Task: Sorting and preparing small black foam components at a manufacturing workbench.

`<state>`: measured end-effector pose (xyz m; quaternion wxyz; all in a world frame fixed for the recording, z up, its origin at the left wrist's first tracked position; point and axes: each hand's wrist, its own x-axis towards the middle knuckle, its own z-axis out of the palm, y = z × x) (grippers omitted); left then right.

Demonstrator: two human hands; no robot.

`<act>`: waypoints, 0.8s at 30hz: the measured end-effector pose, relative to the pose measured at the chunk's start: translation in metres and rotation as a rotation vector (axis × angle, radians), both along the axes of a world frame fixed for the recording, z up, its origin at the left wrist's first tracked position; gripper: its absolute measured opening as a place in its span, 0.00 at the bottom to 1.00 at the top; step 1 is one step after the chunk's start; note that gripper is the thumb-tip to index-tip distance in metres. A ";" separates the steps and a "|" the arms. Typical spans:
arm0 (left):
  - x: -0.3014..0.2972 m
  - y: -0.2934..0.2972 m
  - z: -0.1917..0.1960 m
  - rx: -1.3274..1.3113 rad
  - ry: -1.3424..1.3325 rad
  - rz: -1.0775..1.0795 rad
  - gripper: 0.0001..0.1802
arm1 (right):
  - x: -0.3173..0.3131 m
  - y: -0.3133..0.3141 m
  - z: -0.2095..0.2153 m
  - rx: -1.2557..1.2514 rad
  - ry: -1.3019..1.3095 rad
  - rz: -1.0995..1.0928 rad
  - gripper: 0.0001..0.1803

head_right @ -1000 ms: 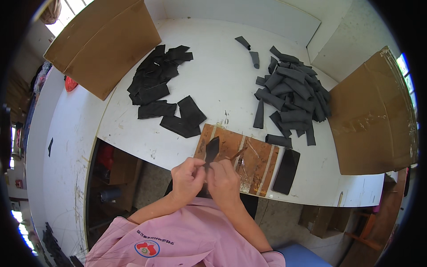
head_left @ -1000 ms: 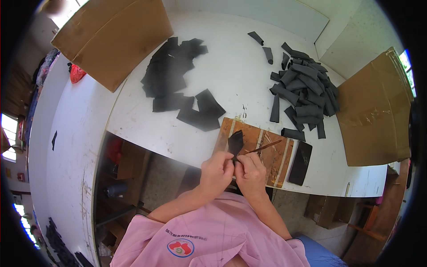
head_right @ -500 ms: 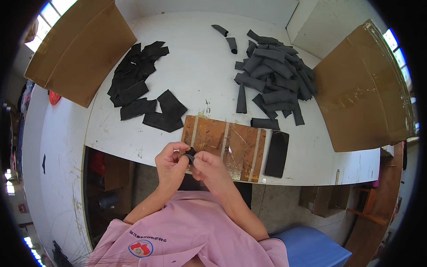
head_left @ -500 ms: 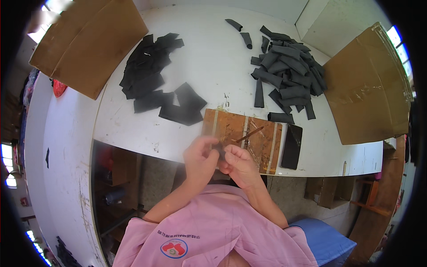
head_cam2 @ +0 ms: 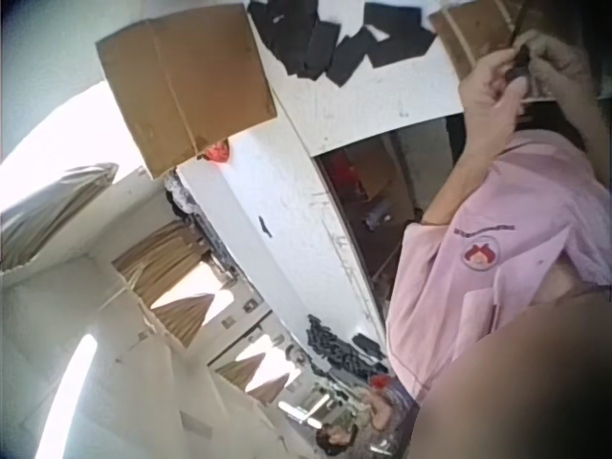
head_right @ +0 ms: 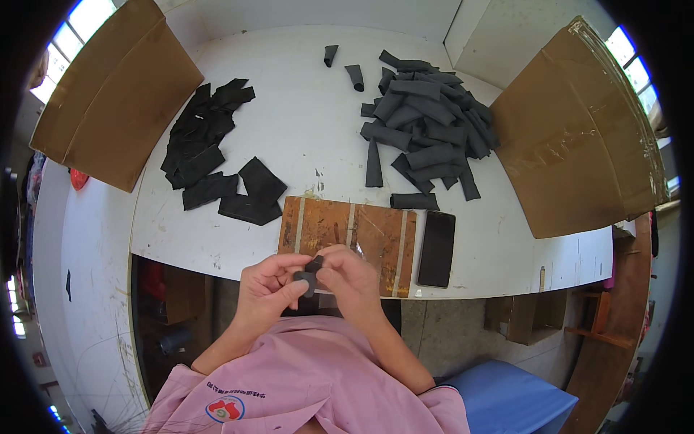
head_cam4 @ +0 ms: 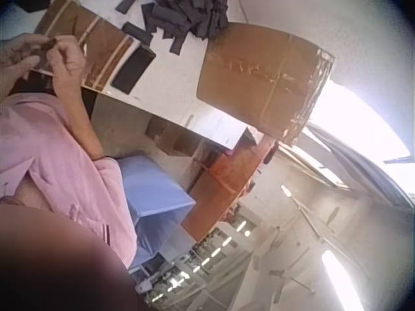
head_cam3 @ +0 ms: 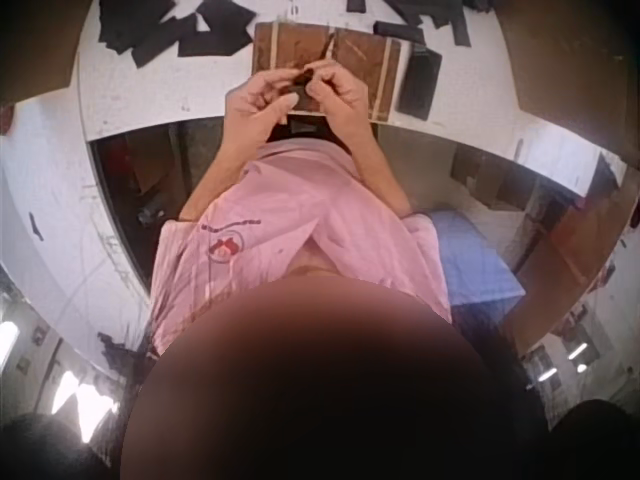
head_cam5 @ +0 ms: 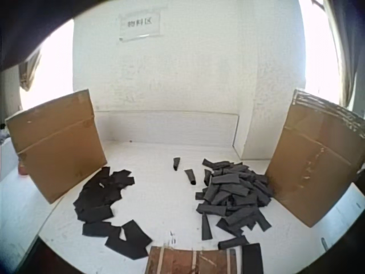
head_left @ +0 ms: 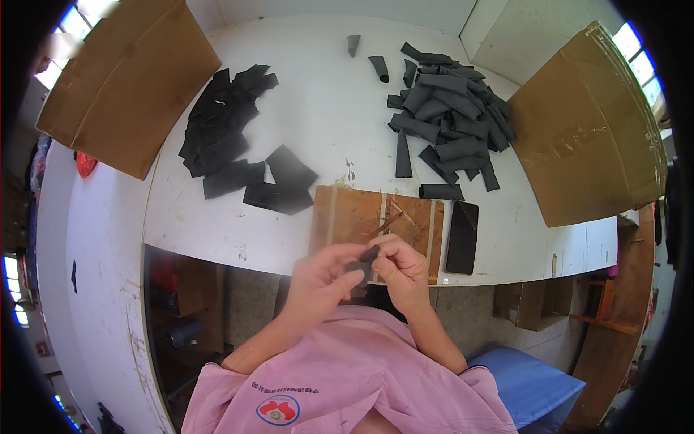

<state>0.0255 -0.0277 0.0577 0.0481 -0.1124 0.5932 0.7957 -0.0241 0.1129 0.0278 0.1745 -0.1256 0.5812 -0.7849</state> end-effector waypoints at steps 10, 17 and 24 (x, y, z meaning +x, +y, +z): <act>-0.017 0.021 0.010 -0.073 0.007 0.127 0.06 | -0.016 0.009 0.032 0.319 0.327 -0.148 0.04; -0.051 0.005 0.034 1.095 0.066 -0.430 0.17 | -0.041 0.009 0.071 0.164 0.234 0.006 0.06; -0.063 0.002 -0.048 1.017 -0.222 -0.226 0.16 | -0.051 0.019 -0.015 0.228 -0.168 0.114 0.10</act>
